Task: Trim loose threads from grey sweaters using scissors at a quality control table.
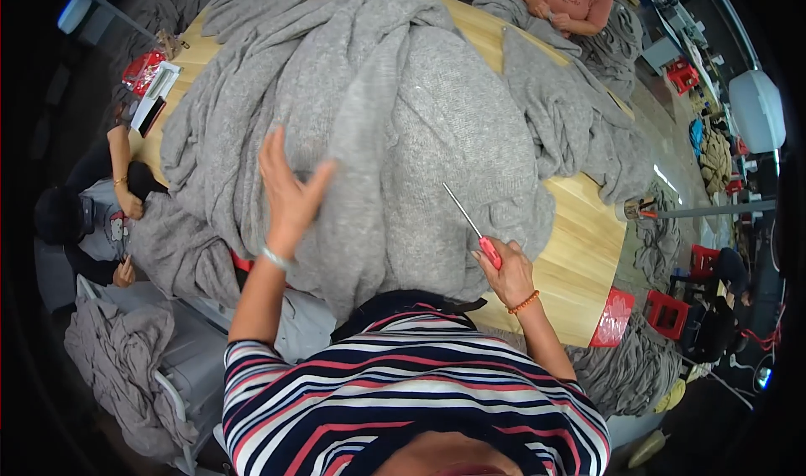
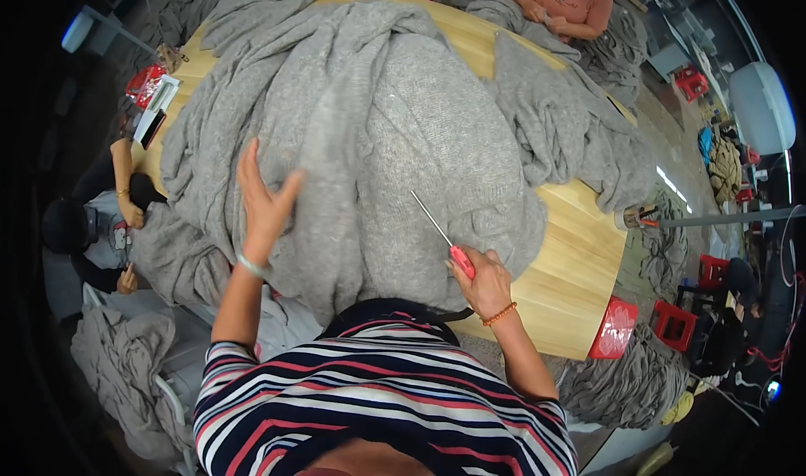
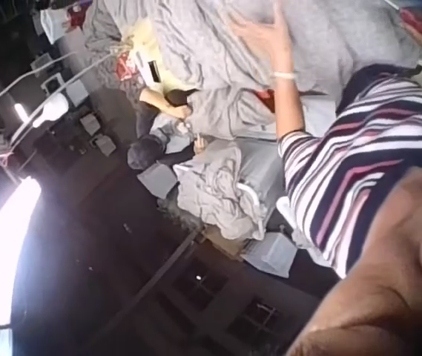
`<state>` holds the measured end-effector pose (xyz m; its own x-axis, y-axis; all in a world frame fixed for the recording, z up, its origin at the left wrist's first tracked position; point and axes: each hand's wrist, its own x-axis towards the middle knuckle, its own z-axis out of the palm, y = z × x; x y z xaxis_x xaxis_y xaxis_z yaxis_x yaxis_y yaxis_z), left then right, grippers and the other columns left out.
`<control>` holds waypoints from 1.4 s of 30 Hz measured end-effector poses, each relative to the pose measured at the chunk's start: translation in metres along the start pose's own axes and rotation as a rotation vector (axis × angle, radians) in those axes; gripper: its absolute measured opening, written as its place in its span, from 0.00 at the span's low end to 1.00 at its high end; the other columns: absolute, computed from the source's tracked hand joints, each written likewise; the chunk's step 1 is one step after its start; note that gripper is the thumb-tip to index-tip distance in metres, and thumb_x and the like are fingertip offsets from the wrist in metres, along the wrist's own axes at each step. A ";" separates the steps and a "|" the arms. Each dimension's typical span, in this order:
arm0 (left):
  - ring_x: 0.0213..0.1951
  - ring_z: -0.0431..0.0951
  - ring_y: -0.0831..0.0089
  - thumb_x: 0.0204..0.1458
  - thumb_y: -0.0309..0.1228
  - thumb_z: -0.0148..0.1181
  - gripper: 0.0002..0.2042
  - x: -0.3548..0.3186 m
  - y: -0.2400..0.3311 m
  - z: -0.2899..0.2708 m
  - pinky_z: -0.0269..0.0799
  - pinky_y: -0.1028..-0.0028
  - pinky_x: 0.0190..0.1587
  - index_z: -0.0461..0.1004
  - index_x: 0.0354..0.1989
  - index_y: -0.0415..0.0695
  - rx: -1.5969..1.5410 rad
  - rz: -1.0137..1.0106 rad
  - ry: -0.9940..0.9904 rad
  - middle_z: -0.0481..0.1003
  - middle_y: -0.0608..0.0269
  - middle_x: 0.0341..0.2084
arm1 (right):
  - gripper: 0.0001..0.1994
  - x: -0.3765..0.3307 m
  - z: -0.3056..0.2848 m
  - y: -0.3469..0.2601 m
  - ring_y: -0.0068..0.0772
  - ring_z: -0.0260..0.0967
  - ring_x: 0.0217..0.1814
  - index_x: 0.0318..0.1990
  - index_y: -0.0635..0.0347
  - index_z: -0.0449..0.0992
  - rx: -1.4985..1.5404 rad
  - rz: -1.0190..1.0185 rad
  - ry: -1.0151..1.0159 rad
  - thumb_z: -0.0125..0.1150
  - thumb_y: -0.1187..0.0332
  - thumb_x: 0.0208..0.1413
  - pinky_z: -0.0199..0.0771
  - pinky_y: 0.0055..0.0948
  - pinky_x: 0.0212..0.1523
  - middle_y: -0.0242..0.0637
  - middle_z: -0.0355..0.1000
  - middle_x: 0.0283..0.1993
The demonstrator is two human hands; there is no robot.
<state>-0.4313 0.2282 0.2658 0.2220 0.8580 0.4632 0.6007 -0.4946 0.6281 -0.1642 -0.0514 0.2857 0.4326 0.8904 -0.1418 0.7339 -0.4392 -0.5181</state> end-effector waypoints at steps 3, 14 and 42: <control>0.61 0.58 0.42 0.38 0.47 0.73 0.49 -0.023 0.085 -0.028 0.54 0.51 0.61 0.53 0.68 0.44 0.159 0.267 -0.209 0.57 0.39 0.60 | 0.16 0.008 0.009 -0.010 0.45 0.70 0.38 0.44 0.57 0.79 -0.010 -0.021 -0.005 0.65 0.56 0.53 0.72 0.40 0.40 0.41 0.77 0.34; 0.46 0.78 0.65 0.52 0.23 0.58 0.22 -0.024 0.048 -0.001 0.72 0.68 0.51 0.67 0.58 0.34 -1.111 -0.750 -0.652 0.77 0.53 0.46 | 0.16 0.016 0.017 -0.009 0.49 0.70 0.38 0.45 0.58 0.78 0.078 -0.025 0.042 0.65 0.58 0.54 0.71 0.42 0.39 0.48 0.74 0.33; 0.66 0.54 0.44 0.49 0.38 0.66 0.30 -0.065 0.115 0.079 0.48 0.49 0.67 0.66 0.61 0.46 0.094 0.288 -0.339 0.59 0.46 0.64 | 0.14 0.014 -0.043 0.051 0.56 0.74 0.33 0.42 0.60 0.76 0.065 -0.141 -0.033 0.63 0.59 0.56 0.72 0.45 0.34 0.53 0.74 0.31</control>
<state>-0.3162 0.1267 0.2590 0.6198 0.6919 0.3703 0.5414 -0.7186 0.4364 -0.0986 -0.0661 0.2936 0.3092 0.9466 -0.0909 0.7505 -0.3016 -0.5881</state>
